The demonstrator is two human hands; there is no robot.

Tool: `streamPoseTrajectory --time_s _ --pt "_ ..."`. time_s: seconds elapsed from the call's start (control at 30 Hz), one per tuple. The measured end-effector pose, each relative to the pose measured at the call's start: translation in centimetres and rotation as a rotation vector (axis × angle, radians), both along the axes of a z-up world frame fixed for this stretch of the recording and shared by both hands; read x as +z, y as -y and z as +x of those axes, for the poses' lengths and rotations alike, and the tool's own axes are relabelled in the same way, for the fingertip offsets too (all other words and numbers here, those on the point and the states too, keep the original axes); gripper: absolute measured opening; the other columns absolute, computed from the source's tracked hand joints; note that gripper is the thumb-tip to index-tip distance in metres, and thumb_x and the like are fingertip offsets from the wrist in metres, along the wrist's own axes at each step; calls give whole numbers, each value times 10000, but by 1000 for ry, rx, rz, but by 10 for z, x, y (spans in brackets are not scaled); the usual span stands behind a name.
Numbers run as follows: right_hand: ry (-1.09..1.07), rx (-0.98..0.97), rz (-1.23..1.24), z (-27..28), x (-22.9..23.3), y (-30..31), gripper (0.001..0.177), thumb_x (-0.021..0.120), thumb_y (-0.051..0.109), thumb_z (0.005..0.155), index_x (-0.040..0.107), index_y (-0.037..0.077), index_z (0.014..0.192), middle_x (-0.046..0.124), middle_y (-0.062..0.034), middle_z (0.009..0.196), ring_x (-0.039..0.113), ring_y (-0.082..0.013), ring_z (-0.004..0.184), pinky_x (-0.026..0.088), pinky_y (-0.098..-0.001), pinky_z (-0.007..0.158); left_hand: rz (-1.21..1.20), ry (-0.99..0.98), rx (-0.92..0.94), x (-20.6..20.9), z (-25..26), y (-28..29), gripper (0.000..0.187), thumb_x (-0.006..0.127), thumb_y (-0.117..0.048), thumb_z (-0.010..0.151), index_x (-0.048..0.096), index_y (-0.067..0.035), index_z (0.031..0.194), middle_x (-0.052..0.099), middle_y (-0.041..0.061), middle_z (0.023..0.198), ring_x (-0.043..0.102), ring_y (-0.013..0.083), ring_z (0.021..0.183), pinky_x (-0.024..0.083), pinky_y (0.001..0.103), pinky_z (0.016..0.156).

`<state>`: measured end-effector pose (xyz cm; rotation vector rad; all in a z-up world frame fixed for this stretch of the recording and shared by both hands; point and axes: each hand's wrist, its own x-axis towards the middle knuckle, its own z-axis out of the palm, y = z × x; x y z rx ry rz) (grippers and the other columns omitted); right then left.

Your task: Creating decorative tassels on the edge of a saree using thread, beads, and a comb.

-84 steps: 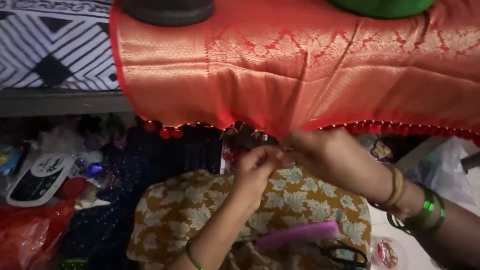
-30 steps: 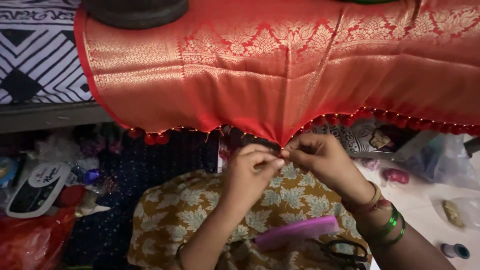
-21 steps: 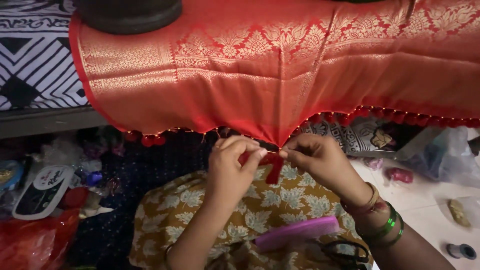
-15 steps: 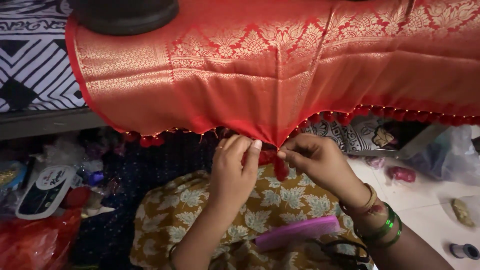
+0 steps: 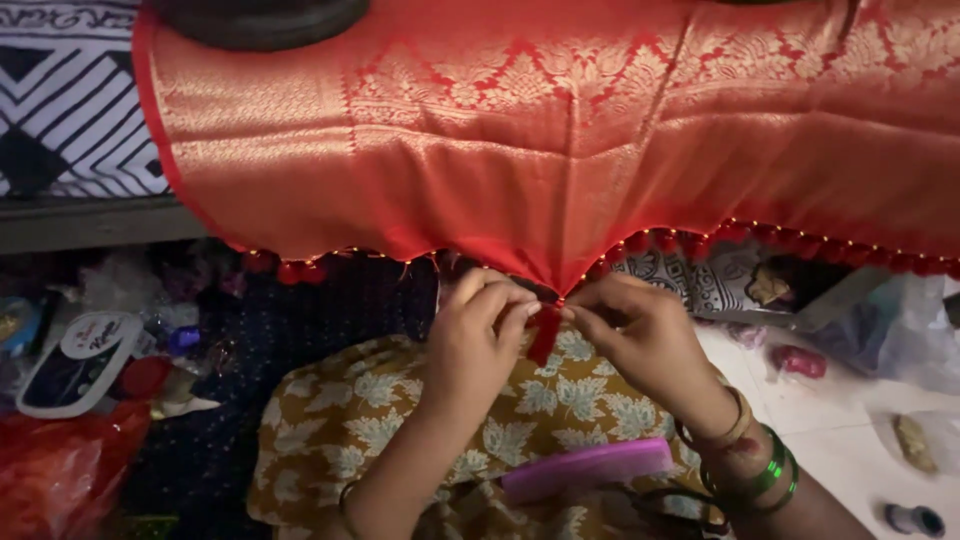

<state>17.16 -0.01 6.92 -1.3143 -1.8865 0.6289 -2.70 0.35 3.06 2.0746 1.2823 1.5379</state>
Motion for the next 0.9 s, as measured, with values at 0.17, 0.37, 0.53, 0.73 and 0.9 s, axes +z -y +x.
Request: streamPoseTrajectory --time_s 0.17,0.37,0.53,0.73,0.9 --pt "-86 12 28 5 -8 1 132 749 112 870 764 13 955 726 -40 872 674 -95 741 545 -249 640 -395 249 -143 5 10 3 106 762 -120 878 701 -57 939 756 48 976 728 143 825 566 290 719" --pt "-54 -36 17 4 -3 2 123 753 101 874 780 16 958 712 -42 825 625 -96 686 504 -248 603 -533 476 -331 3 17 8 54 686 -77 900 642 -58 926 751 79 1150 721 144 871 583 273 732" --pt "-92 6 95 3 -3 2 125 750 106 876 762 29 973 724 -46 865 692 -112 742 548 -263 627 -229 286 -282 0 26 16 75 746 -32 893 677 -37 921 709 77 1112 695 147 1009 598 271 806" --pt "235 22 356 10 13 19 212 753 28 820 760 51 1030 687 -102 889 700 -263 785 550 -345 668 -310 474 -299 -14 31 7 81 801 4 840 770 -14 913 740 79 976 725 146 894 597 267 801" --pt "366 105 489 2 36 32 297 704 -34 766 756 83 1034 684 -83 969 701 -272 834 560 -367 698 -238 477 -340 -14 34 13 91 760 22 848 739 -4 933 700 63 988 709 136 897 589 252 780"
